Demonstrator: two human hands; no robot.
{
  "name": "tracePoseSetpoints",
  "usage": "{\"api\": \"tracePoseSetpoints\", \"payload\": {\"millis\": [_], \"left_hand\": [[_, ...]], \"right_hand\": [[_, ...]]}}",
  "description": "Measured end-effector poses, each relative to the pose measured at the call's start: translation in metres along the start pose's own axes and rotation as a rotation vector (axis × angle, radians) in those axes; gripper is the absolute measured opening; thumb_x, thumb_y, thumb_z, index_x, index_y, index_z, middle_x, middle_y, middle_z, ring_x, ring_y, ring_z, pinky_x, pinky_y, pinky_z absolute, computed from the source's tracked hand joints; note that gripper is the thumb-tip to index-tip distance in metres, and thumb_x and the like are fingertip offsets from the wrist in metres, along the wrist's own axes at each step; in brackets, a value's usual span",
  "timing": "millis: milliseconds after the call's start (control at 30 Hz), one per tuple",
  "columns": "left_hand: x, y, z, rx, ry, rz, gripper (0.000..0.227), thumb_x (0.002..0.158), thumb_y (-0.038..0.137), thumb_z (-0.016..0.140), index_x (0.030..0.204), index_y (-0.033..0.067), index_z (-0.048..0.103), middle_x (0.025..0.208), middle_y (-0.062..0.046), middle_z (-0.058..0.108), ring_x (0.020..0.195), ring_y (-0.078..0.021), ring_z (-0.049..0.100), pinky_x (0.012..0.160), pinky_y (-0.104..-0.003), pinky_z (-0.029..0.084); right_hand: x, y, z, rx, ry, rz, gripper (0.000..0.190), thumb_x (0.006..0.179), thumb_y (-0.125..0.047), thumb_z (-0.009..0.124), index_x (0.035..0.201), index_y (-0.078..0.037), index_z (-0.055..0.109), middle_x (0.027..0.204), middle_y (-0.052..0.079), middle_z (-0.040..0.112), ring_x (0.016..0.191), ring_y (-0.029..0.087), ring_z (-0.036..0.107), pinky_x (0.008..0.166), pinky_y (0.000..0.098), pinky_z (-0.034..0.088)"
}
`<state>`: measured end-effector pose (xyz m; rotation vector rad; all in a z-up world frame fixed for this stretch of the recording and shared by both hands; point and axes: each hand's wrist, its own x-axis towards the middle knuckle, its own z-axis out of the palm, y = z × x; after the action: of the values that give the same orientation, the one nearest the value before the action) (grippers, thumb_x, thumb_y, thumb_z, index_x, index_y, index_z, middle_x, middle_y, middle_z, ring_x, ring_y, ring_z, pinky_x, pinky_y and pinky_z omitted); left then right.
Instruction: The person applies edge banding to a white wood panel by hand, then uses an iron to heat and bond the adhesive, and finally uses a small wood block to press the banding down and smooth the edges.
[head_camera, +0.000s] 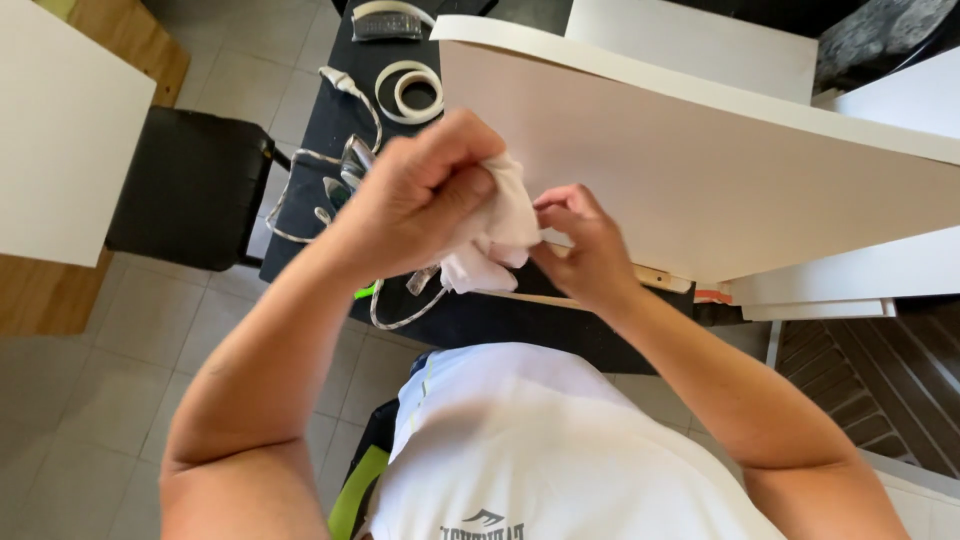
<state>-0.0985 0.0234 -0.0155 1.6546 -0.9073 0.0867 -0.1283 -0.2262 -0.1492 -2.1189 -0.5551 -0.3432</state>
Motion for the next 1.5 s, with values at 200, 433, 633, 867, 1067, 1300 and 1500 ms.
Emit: {"api": "tracePoseSetpoints", "payload": {"millis": [200, 433, 633, 867, 1067, 1300, 1500], "left_hand": [[0.014, 0.063, -0.057, 0.308, -0.096, -0.075, 0.010, 0.116, 0.013, 0.053, 0.110, 0.0060, 0.055, 0.080, 0.001, 0.046, 0.066, -0.0112, 0.038, 0.059, -0.027, 0.030], [0.023, 0.104, -0.080, 0.702, -0.240, -0.276, 0.062, 0.067, 0.028, 0.101, 0.119, 0.0137, 0.070, 0.091, -0.001, 0.076, 0.076, -0.0196, 0.065, 0.069, -0.034, 0.048], [0.017, 0.130, -0.087, 0.671, -0.164, 0.011, 0.010, 0.090, -0.004, 0.083, 0.096, 0.0009, 0.078, 0.086, -0.006, 0.064, 0.072, -0.0159, 0.056, 0.063, -0.030, 0.039], [0.024, 0.128, -0.067, 0.628, -0.268, 0.112, 0.013, 0.079, -0.006, 0.072, 0.087, 0.0049, 0.074, 0.073, 0.000, 0.067, 0.063, -0.0132, 0.057, 0.058, -0.028, 0.043], [0.033, 0.141, -0.037, 0.473, -0.332, 0.213, 0.014, 0.077, -0.003, 0.067, 0.085, 0.0071, 0.072, 0.071, 0.002, 0.067, 0.059, -0.0118, 0.058, 0.054, -0.027, 0.043], [0.019, 0.135, -0.064, 0.562, -0.215, 0.125, 0.008, 0.079, 0.002, 0.070, 0.084, 0.0084, 0.073, 0.062, 0.004, 0.060, 0.051, -0.0102, 0.044, 0.047, -0.025, 0.033], [0.005, 0.115, -0.098, 0.761, -0.257, -0.306, 0.034, 0.064, 0.026, 0.100, 0.091, 0.0239, 0.080, 0.049, 0.006, 0.059, 0.047, -0.0090, 0.046, 0.054, -0.022, 0.042]], "right_hand": [[0.005, -0.048, -0.100, 0.461, -0.007, 0.069, 0.005, 0.110, -0.011, 0.062, 0.110, -0.007, 0.060, 0.126, 0.012, 0.070, 0.108, 0.016, 0.064, 0.087, 0.0270, 0.052], [0.024, -0.091, -0.162, 0.134, 0.012, 0.048, 0.022, 0.112, -0.025, 0.060, 0.109, -0.012, 0.043, 0.082, -0.003, 0.039, 0.066, 0.008, 0.032, 0.059, 0.0248, 0.027], [0.014, -0.088, -0.167, -0.069, -0.258, 0.237, 0.007, 0.090, -0.018, 0.085, 0.093, -0.013, 0.083, 0.068, -0.005, 0.060, 0.055, 0.006, 0.026, 0.053, 0.0227, 0.024], [0.008, -0.093, -0.126, 0.153, -0.149, 0.071, 0.013, 0.106, -0.021, 0.058, 0.114, -0.014, 0.052, 0.128, 0.011, 0.071, 0.121, 0.020, 0.070, 0.100, 0.0320, 0.058], [0.001, -0.086, -0.028, 0.113, -0.275, 0.023, 0.060, 0.090, -0.034, 0.081, 0.137, -0.011, 0.051, 0.135, 0.010, 0.060, 0.118, 0.025, 0.064, 0.097, 0.0380, 0.057], [-0.013, -0.045, -0.055, 0.298, -0.154, 0.262, 0.018, 0.103, -0.002, 0.055, 0.113, -0.015, 0.063, 0.125, 0.003, 0.076, 0.114, 0.018, 0.072, 0.098, 0.0325, 0.054], [-0.030, -0.048, -0.150, 0.315, 0.280, 0.234, 0.033, 0.111, -0.048, 0.056, 0.110, -0.016, 0.049, 0.095, -0.001, 0.057, 0.079, 0.008, 0.051, 0.067, 0.0231, 0.039]]}}
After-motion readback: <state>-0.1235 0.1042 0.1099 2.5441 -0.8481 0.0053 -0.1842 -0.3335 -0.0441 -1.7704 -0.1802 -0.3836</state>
